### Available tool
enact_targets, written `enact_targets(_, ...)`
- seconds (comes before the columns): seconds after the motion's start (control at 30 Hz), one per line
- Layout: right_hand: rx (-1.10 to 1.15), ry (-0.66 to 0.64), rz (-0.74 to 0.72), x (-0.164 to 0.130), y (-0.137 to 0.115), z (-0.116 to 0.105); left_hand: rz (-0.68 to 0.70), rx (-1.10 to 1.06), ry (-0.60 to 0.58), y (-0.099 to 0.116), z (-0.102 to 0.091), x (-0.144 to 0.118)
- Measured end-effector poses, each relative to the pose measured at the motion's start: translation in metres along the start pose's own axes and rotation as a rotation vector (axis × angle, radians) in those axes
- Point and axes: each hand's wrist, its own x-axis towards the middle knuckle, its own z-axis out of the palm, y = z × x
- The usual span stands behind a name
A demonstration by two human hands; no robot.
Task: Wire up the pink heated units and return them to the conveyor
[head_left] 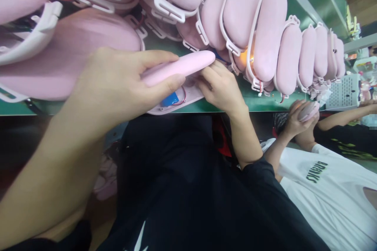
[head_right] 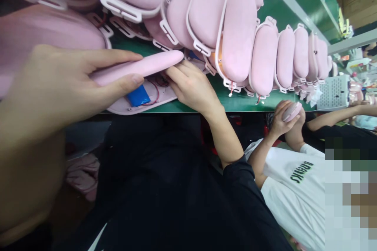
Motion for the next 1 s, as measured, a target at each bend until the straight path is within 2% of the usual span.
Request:
enact_targets(0.33,-0.084,-0.110,-0.105,0.013,0.006,-0.013,0.004,-0.121,0.038,0.005,0.003,-0.005)
enact_targets(0.53,-0.073,-0.114,-0.071,0.015,0.008,-0.009,0.099,-0.141,0.103,0.002,0.008,-0.007)
enact_targets(0.73,-0.052,-0.054,0.074,0.003,0.005,0.002,-0.007,-0.128,0.111,0.009,0.009,-0.008)
enact_targets(0.83,-0.050,-0.075,0.083,-0.001,-0.001,0.003,0.005,-0.117,0.106,0.010,0.009,-0.008)
enact_targets(1.0,-0.042,-0.101,0.091,0.000,-0.005,0.003,-0.017,-0.121,0.169,0.005,0.013,-0.009)
